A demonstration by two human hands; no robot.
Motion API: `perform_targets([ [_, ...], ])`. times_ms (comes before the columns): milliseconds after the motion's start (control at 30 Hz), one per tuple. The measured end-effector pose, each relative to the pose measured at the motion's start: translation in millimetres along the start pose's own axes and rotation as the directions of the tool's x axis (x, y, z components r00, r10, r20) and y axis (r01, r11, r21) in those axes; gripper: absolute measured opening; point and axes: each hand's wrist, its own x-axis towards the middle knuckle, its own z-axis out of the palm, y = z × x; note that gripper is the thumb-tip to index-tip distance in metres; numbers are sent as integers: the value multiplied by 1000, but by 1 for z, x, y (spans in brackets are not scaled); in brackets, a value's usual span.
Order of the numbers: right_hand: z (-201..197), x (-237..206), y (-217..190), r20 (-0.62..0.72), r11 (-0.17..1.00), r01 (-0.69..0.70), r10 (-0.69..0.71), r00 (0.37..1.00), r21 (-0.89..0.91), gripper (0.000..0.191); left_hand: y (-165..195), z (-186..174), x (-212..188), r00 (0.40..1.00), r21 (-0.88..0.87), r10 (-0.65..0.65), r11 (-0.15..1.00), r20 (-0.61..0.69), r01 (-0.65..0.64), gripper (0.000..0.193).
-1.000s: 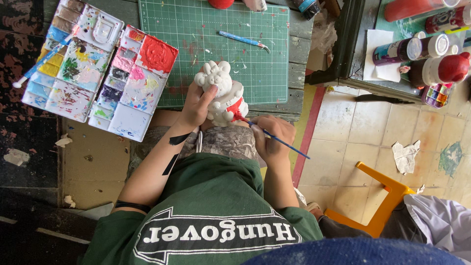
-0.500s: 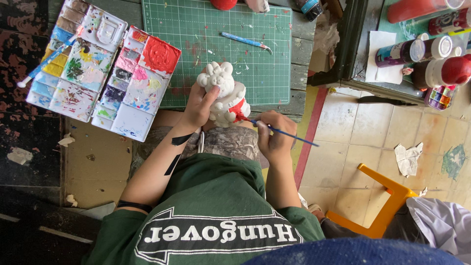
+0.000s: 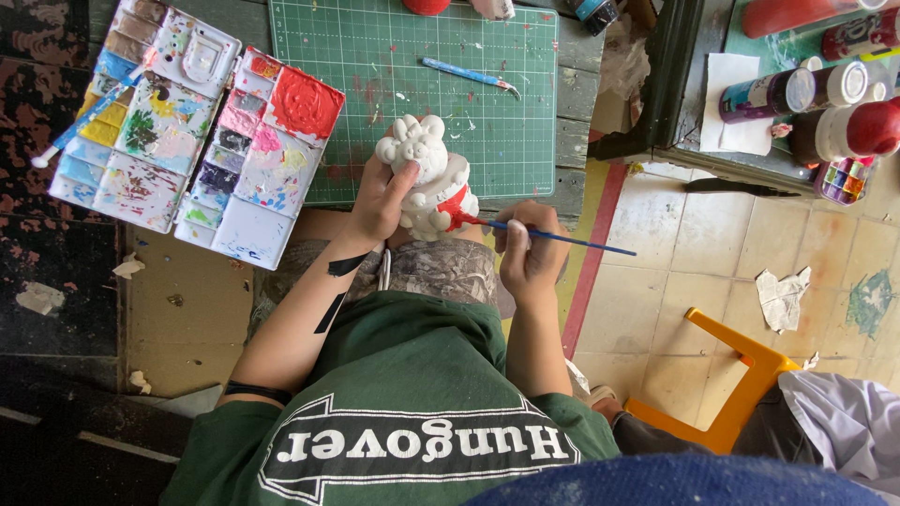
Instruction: The person sits at a workbench holding a white plaster figurine and paints it with red paint using a brush. They rotate the figurine to reach different sides, dip the brush in red paint on a palette, and paint the base and body sections of the figurine.
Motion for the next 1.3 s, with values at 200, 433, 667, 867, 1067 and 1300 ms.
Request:
perform_targets([
  [200,0,7,21,-16,951,-140,151,988,277,18,1,-1,1,1000,23,-11,1000,2,11,55],
  [433,3,16,39,-15,834,-209,252,968,511,22,3,0,2,1000,1,-4,1000,17,4,59],
  [667,-7,26,46,138,854,-241,199,970,462,20,2,1,2,1000,-38,-12,999,8,12,58],
  [867,-15,22,54,173,831,-327,278,945,449,19,2,-1,2,1000,-29,-3,1000,26,3,54],
  [1067,-26,22,54,274,840,-338,237,932,424,16,3,-2,-1,996,-56,-79,995,29,80,60],
  [1300,-36,35,48,381,880,-318,176,908,352,15,9,-4,1,993,-76,-86,993,86,92,63],
])
